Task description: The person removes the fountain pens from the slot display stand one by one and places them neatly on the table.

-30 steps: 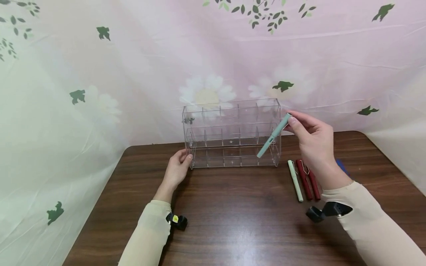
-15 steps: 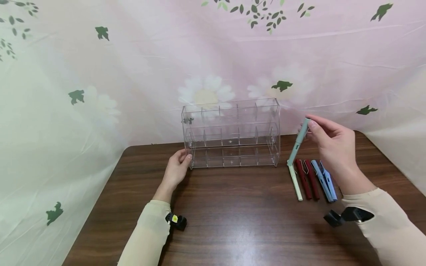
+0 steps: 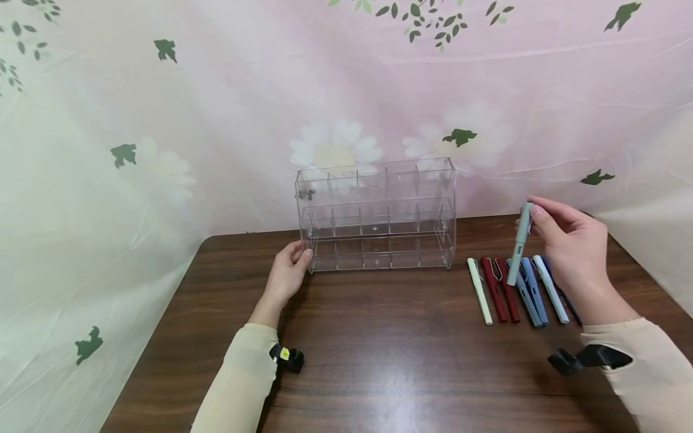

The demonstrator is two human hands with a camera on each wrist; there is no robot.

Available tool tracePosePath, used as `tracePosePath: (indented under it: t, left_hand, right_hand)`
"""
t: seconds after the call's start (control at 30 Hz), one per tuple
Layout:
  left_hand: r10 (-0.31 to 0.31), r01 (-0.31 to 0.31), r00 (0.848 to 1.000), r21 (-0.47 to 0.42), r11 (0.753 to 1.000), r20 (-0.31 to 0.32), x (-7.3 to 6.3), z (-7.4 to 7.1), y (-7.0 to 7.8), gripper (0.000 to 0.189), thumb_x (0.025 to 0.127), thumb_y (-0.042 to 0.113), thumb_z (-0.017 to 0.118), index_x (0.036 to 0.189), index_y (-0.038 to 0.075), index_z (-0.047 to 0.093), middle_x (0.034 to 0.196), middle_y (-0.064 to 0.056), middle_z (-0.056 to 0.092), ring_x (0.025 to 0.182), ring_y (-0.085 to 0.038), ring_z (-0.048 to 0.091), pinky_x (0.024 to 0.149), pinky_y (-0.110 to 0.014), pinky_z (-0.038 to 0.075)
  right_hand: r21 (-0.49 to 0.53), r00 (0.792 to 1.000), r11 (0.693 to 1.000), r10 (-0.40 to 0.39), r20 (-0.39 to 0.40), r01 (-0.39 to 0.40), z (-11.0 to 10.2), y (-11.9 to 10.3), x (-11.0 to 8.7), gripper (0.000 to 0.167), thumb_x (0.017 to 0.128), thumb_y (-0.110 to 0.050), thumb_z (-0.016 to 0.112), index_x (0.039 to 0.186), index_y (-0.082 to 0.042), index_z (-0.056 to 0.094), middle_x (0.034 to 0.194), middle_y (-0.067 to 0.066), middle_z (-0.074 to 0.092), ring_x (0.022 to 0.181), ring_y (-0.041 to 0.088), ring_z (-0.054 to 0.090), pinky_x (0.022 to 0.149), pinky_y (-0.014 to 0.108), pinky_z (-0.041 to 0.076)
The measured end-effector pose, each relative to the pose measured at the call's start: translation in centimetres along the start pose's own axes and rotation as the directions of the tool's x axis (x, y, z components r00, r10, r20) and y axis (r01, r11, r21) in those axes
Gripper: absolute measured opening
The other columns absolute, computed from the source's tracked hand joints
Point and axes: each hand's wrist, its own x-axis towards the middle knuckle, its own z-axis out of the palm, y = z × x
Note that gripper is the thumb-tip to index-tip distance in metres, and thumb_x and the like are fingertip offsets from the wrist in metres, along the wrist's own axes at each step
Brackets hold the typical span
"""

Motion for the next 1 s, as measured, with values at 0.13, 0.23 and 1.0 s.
tracePosePath:
  t: [0.13,0.23,1.0]
  left_hand:
    - [0.011,-0.011,1.0,0.001,1.0,0.001,0.0,0.0,0.1,0.045,0.113,0.016,0.056,0.153,-0.007,0.053,0.15,-0.031,0.062,0.142,-0.041,0.061,0.118,-0.055,0.052]
    - [0.013,-0.013,1.0,0.003,1.0,-0.002,0.0,0.1,0.1,0.045,0.113,0.015,0.056,0.153,-0.007,0.053,0.15,-0.031,0.062,0.141,-0.042,0.061,0.118,-0.055,0.051]
    - [0.001,-0.001,1.0,-0.007,1.0,-0.004,-0.1,0.1,0.1,0.045,0.113,0.015,0.057,0.153,-0.006,0.053,0.148,-0.031,0.063,0.139,-0.041,0.064,0.117,-0.055,0.053]
  right_hand:
    - [-0.199,0.999,0.979,0.037,-0.027,-0.042,-1.5,0.3,0.0,0.035,0.105,-0.021,0.071,0.138,-0.008,0.074,0.102,-0.024,0.078,0.088,-0.007,0.073,0.078,0.004,0.056]
    - [-0.222,0.996,0.971,0.083,-0.041,-0.091,-2.4,0.7,0.0,0.035,0.105,-0.025,0.071,0.137,-0.012,0.076,0.103,-0.025,0.076,0.087,-0.008,0.071,0.075,0.005,0.056]
    - [-0.574,0.955,0.767,0.281,-0.099,-0.285,-8.9,4.3,1.4,0.06,0.108,-0.047,0.063,0.153,-0.007,0.061,0.086,-0.047,0.053,0.083,-0.009,0.053,0.061,0.012,0.052]
